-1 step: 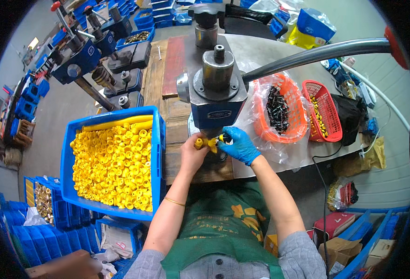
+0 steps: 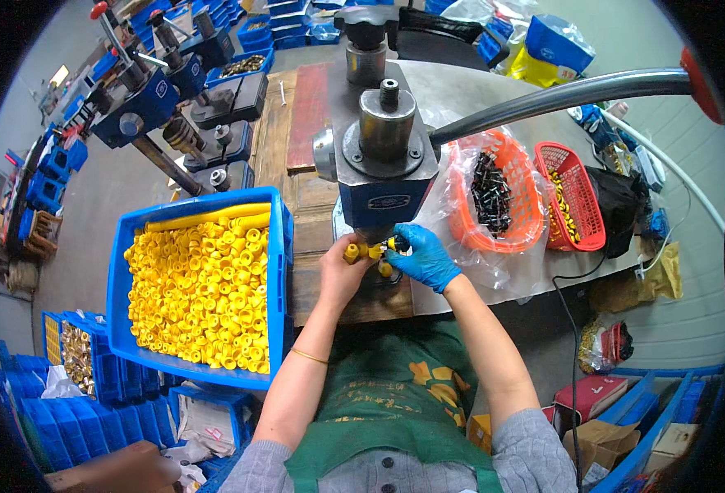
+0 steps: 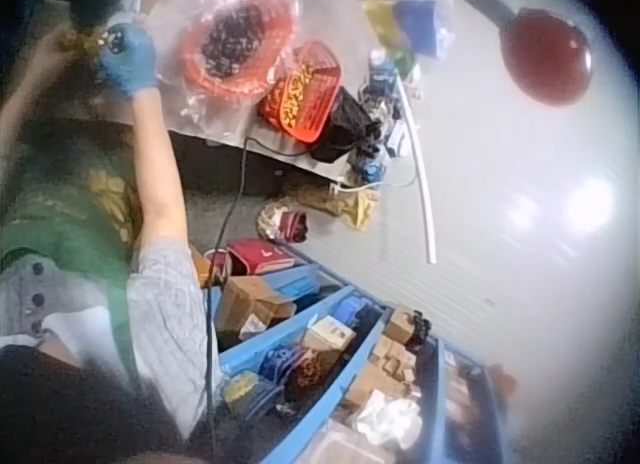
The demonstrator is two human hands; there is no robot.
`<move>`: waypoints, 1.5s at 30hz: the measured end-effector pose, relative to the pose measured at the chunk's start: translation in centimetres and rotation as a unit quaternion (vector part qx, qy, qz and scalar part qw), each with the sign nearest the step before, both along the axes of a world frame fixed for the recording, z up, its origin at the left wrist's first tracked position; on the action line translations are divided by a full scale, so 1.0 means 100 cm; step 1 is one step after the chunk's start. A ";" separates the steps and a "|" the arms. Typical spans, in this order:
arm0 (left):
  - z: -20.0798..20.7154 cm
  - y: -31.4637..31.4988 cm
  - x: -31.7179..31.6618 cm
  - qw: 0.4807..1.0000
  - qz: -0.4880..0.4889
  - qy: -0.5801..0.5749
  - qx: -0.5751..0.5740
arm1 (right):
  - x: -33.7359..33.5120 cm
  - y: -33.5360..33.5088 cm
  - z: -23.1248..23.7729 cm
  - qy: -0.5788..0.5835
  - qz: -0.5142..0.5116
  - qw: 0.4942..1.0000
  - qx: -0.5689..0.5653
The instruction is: The person inserts black components into yellow plastic parts using a manual press.
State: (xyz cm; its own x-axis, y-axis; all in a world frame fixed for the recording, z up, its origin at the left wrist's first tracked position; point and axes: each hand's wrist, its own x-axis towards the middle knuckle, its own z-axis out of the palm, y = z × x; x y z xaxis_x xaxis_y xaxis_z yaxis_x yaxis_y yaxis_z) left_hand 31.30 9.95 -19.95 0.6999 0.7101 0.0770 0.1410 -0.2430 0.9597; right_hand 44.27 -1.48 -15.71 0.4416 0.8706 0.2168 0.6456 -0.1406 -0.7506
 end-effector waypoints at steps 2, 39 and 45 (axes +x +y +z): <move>0.001 -0.002 0.002 0.999 0.012 -0.025 -0.017 | -0.002 0.000 -0.005 0.001 -0.008 1.000 0.014; 0.027 -0.005 -0.026 0.867 0.080 -0.145 -0.470 | -0.007 0.021 0.015 -0.044 0.080 0.991 -0.102; 0.034 -0.011 -0.038 0.834 0.079 -0.196 -0.509 | -0.007 0.032 0.004 -0.040 0.067 0.989 -0.123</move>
State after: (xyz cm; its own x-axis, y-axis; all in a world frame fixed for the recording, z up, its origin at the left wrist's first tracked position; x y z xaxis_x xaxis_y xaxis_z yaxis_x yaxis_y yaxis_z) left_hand 27.50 8.88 -16.59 0.6547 0.6275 -0.4215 -0.2786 0.7186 0.6372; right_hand 43.56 1.73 -15.29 0.3089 0.9509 0.0215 0.7270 -0.2215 -0.6499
